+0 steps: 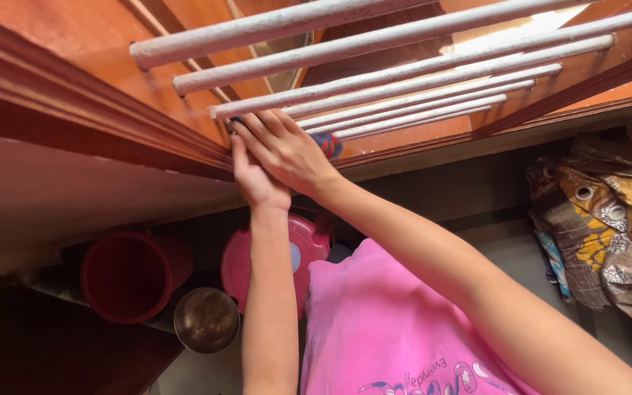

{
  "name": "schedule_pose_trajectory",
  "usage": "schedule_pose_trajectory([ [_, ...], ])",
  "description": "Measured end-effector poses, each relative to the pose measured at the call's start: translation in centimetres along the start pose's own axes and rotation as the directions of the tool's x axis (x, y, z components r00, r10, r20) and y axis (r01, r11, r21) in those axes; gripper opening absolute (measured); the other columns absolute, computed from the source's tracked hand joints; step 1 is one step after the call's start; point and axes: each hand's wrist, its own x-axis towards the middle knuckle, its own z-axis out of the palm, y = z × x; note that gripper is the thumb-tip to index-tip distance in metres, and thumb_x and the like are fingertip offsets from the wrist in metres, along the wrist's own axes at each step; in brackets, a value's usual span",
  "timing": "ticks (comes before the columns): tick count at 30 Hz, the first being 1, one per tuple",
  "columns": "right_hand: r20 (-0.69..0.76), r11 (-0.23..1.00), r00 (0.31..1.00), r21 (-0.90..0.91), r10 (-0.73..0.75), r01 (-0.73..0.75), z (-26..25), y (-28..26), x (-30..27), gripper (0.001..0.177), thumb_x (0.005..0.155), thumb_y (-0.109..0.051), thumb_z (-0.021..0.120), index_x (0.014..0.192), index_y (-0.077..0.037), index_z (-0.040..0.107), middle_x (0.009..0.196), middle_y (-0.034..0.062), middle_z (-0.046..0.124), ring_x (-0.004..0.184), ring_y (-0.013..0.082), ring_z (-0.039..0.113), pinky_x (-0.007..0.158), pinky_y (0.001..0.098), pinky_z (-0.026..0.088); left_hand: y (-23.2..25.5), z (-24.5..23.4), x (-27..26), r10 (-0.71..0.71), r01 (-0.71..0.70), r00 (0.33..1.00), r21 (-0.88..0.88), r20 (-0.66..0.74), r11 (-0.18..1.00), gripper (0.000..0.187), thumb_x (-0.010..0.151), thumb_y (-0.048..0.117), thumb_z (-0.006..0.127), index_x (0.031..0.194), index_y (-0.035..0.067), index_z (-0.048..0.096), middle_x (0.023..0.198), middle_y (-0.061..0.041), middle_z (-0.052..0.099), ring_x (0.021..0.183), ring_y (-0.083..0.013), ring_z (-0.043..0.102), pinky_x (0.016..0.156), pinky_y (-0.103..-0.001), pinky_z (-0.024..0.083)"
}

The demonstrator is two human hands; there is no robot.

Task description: Cleaning the metal bars of a window using a spray bottle and a cloth.

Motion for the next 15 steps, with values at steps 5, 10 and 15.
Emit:
schedule_pose_trajectory([
  [5,0.089,0.977,0.988,0.157,0.129,-0.141,2.0,1.5,0.0,0.032,0.094,-0.015,0.062,0.123,-0.004,0.069,0.124,0.0116,0.069,0.118,0.0254,0.064,0.103,0.0425,0.045,-1.6,0.8,-0.5,0.007,-0.006,1.0,-0.049,0.013,0.999,0.057,0.109,0.046,0.038,0.154,0.011,0.043,0.15,-0.007,0.053,0.14,-0.0243,0.049,0.118,-0.04,0.039],
  [10,0.103,0.933,0.961,0.232,0.256,-0.273,-1.1,6.1,-5.5,0.026,0.087,-0.006,0.068,0.113,-0.006,0.067,0.122,0.0131,0.071,0.117,0.0298,0.066,0.108,0.0415,0.049,-3.9,0.7,-0.6,0.025,-0.007,0.987,-0.115,0.157,0.993,0.061,0.113,0.052,0.037,0.157,0.009,0.042,0.144,-0.016,0.054,0.14,-0.0314,0.048,0.119,-0.047,0.039],
  [15,-0.124,0.955,0.947,0.033,0.297,-0.295,-5.4,5.3,-4.3,0.035,0.09,-0.003,0.067,0.125,-0.002,0.067,0.125,0.0149,0.068,0.122,0.0333,0.065,0.114,0.0486,0.045,-6.6,3.3,-1.1,-0.094,0.143,0.973,-0.233,0.209,0.962,0.075,0.107,0.058,0.034,0.154,0.0,0.041,0.155,-0.016,0.05,0.142,-0.0306,0.048,0.12,-0.043,0.035],
])
